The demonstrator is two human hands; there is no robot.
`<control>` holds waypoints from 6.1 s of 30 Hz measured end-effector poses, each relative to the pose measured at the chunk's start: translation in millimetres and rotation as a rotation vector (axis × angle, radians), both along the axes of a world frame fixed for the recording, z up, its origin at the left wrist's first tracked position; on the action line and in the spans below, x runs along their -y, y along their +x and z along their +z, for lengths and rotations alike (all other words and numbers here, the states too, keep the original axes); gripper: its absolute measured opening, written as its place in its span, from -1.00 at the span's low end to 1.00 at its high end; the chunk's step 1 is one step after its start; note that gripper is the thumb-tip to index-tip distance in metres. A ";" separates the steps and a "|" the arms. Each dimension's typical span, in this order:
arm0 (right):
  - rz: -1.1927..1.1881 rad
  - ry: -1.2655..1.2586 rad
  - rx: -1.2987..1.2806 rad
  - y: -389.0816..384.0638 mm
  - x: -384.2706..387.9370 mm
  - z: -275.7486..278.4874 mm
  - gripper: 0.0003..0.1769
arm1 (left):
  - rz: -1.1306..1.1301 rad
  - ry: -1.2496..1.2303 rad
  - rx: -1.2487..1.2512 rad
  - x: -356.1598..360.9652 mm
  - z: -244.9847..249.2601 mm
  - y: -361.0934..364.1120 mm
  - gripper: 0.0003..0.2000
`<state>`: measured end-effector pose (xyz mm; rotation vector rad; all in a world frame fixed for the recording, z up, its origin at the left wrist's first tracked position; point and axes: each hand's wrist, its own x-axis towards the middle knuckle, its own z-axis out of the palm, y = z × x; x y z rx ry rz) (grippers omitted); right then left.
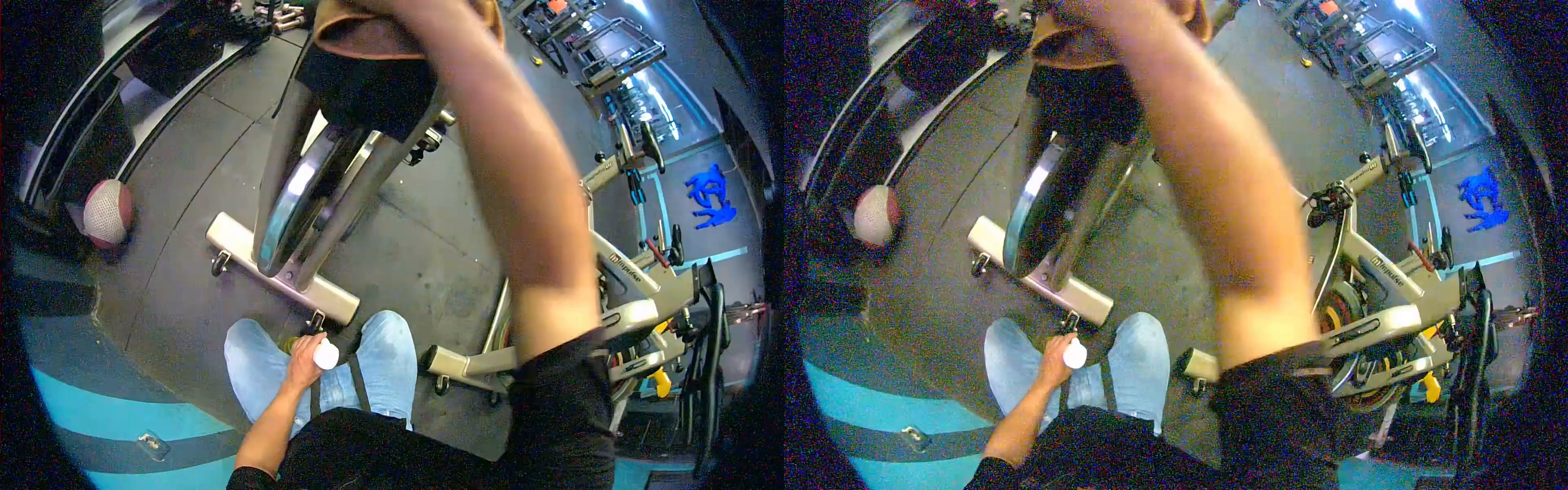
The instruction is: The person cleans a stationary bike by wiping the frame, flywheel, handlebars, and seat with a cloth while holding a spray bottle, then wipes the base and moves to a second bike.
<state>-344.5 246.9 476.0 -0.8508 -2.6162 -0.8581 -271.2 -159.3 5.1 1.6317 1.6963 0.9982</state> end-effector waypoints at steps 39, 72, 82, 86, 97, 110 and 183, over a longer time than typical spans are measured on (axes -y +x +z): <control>0.242 0.071 -0.890 70.1 20.4 -75.7 -0.46 | -0.021 -0.074 0.017 -1.5 -8.3 0.1 -0.41; 0.169 -0.353 -1.451 88.5 111.4 -293.8 0.22 | -0.216 -0.154 -0.103 0.7 -5.7 -2.7 -0.40; 0.171 -0.381 -1.673 84.1 76.9 -216.3 -0.07 | -0.252 -0.257 0.017 7.6 -16.7 -9.8 -0.41; 0.062 -0.245 -1.459 77.6 104.5 -269.5 -0.10 | -0.401 0.004 -0.475 0.5 -8.8 -9.4 -0.39; -0.293 -0.580 -1.622 167.9 145.9 -368.3 -0.07 | -0.230 -0.246 -0.126 7.8 -14.5 -0.8 -0.44; -0.137 -0.809 -0.686 110.8 -32.4 -339.4 -0.65 | -0.236 -0.230 -0.200 4.2 -15.9 -2.6 -0.45; 0.218 -0.158 -1.178 81.3 104.7 -312.1 -0.14 | -0.097 -0.137 -0.036 17.3 -16.4 -2.5 -0.37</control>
